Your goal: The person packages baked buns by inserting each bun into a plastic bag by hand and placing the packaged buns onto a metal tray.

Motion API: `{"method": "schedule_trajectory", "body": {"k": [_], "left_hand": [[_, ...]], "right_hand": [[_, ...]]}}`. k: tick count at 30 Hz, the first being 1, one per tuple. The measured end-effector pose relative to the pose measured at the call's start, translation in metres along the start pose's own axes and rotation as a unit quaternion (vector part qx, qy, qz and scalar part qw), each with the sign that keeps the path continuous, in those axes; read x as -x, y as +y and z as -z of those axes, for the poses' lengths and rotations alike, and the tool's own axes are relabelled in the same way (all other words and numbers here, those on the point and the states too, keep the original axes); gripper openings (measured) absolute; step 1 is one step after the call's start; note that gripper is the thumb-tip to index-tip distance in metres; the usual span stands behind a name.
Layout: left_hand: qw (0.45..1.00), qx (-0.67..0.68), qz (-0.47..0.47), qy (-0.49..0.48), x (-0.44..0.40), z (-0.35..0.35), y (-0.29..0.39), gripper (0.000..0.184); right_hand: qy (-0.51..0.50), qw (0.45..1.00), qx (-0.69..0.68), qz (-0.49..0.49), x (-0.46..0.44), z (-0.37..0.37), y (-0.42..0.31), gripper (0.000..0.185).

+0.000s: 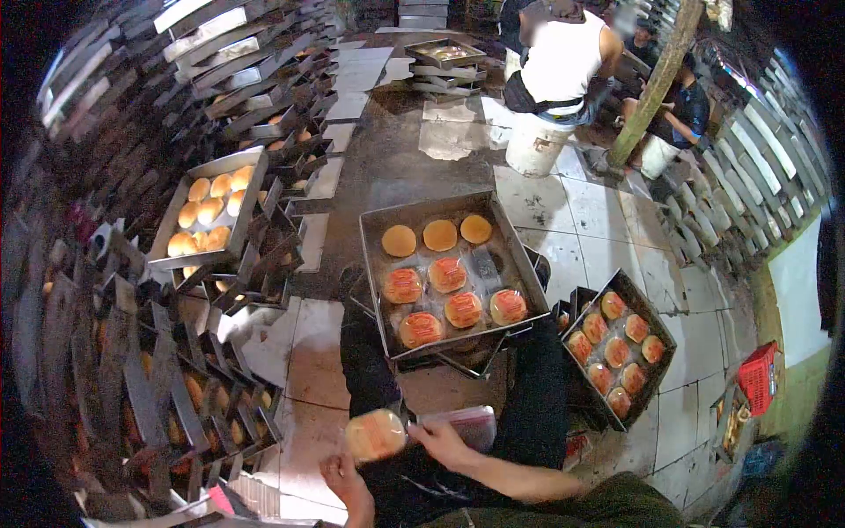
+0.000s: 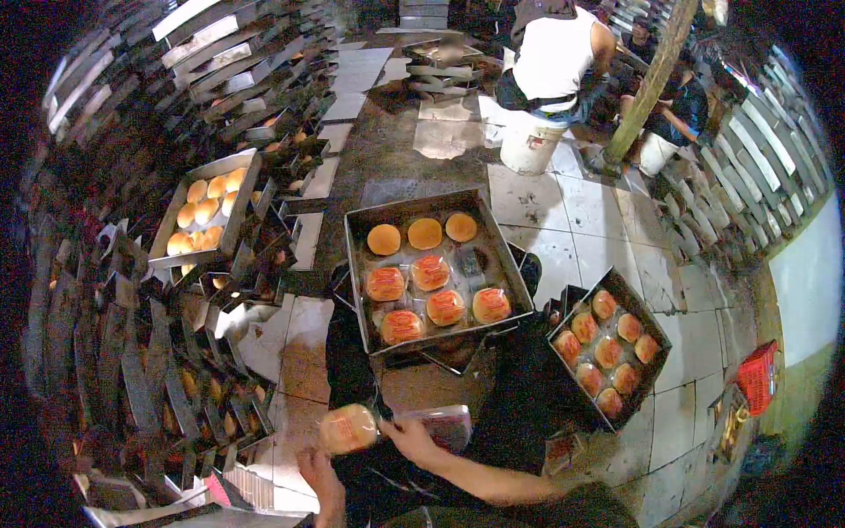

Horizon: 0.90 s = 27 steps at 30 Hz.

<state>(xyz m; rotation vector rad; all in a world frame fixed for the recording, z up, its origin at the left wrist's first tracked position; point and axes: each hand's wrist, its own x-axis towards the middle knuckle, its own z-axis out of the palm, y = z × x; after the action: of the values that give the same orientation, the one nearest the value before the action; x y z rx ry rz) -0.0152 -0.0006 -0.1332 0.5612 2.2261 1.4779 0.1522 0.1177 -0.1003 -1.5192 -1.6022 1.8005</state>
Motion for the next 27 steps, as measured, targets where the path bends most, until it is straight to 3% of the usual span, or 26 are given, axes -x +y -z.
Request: {"method": "schedule_trajectory", "body": {"k": [2,4,5,6,7,8,9,10,11,12,13,14,15,16,17,18,20,21,22,23,24,25,27], "left_hand": [[0.996,-0.079,0.005,-0.028,0.014,0.009,-0.014,0.017],[0.989,0.015,0.146,0.001,0.034,0.013,0.041,0.015],[0.986,0.031,0.162,-0.003,0.036,0.01,0.08,0.02],[0.987,0.036,0.158,-0.003,0.034,0.007,0.094,0.02],[0.98,0.094,0.174,0.013,0.034,0.007,0.102,0.023],[0.97,0.15,0.19,0.029,0.035,0.008,0.112,0.027],[0.973,0.195,0.112,0.049,0.032,0.0,0.14,0.033],[0.978,0.182,0.089,0.047,0.026,0.01,0.145,0.036],[0.979,0.176,0.066,0.077,0.022,0.014,0.154,0.036],[0.979,0.17,0.045,0.106,0.019,0.015,0.16,0.036],[0.979,0.17,0.044,0.105,0.017,0.016,0.155,0.036],[0.981,0.161,0.064,0.091,0.017,0.017,0.145,0.037],[0.982,0.149,0.081,0.078,0.017,0.018,0.136,0.038],[0.983,0.15,0.079,0.077,0.014,0.016,0.134,0.038],[0.983,0.145,0.064,0.096,0.013,0.015,0.132,0.038],[0.982,0.14,0.051,0.115,0.014,0.014,0.128,0.038],[0.978,0.171,0.076,0.088,0.013,0.017,0.102,0.037],[0.973,0.201,0.099,0.059,0.011,0.015,0.093,0.036],[0.973,0.204,0.094,0.056,0.009,0.005,0.092,0.036],[0.965,0.235,0.116,0.004,0.012,-0.008,0.091,0.034],[0.954,0.261,0.142,-0.045,0.018,-0.017,0.093,0.031],[0.946,0.26,0.185,-0.058,0.022,-0.025,0.102,0.025],[0.958,0.226,0.149,-0.096,0.032,-0.04,0.12,0.023]], "right_hand": [[0.042,0.997,0.036,0.048,0.021,-0.002,0.018,0.027],[0.081,0.99,0.073,0.086,0.052,-0.002,-0.004,0.026],[0.083,0.948,0.148,0.27,0.063,0.004,-0.042,0.026],[0.085,0.864,0.22,0.445,0.063,0.008,-0.067,0.028],[0.088,0.864,0.22,0.445,0.047,0.006,-0.063,0.028],[0.014,0.869,0.26,0.422,0.024,0.003,-0.049,0.031],[-0.059,0.866,0.297,0.399,0.007,0.003,-0.045,0.034],[-0.129,0.887,0.273,0.348,-0.002,0.032,-0.085,0.035],[-0.14,0.875,0.229,0.402,-0.023,0.061,-0.098,0.039],[-0.19,0.906,0.242,0.289,-0.02,0.1,-0.149,0.037],[-0.183,0.924,0.207,0.263,-0.043,0.131,-0.152,0.033],[-0.157,0.883,0.326,0.3,-0.067,0.168,-0.16,0.03],[0.046,0.761,0.6,0.242,-0.067,0.196,-0.18,0.034],[0.3,0.673,0.632,0.24,-0.063,0.215,-0.178,0.037],[0.436,0.61,0.594,0.293,-0.047,0.23,-0.19,0.032],[0.494,0.638,0.478,0.347,-0.034,0.23,-0.188,0.028],[0.35,0.849,0.262,0.297,-0.01,0.197,-0.161,0.025],[0.244,0.883,0.346,0.204,-0.016,0.181,-0.106,0.025],[0.072,0.877,0.438,0.185,-0.021,0.153,-0.057,0.03],[-0.076,0.904,0.4,0.13,0.022,0.091,-0.061,0.036],[0.082,0.777,0.512,0.356,0.026,0.064,0.034,0.027],[0.076,0.758,0.521,0.385,0.027,0.062,0.039,0.03],[0.081,0.736,0.533,0.41,0.031,0.056,0.051,0.033]]}}
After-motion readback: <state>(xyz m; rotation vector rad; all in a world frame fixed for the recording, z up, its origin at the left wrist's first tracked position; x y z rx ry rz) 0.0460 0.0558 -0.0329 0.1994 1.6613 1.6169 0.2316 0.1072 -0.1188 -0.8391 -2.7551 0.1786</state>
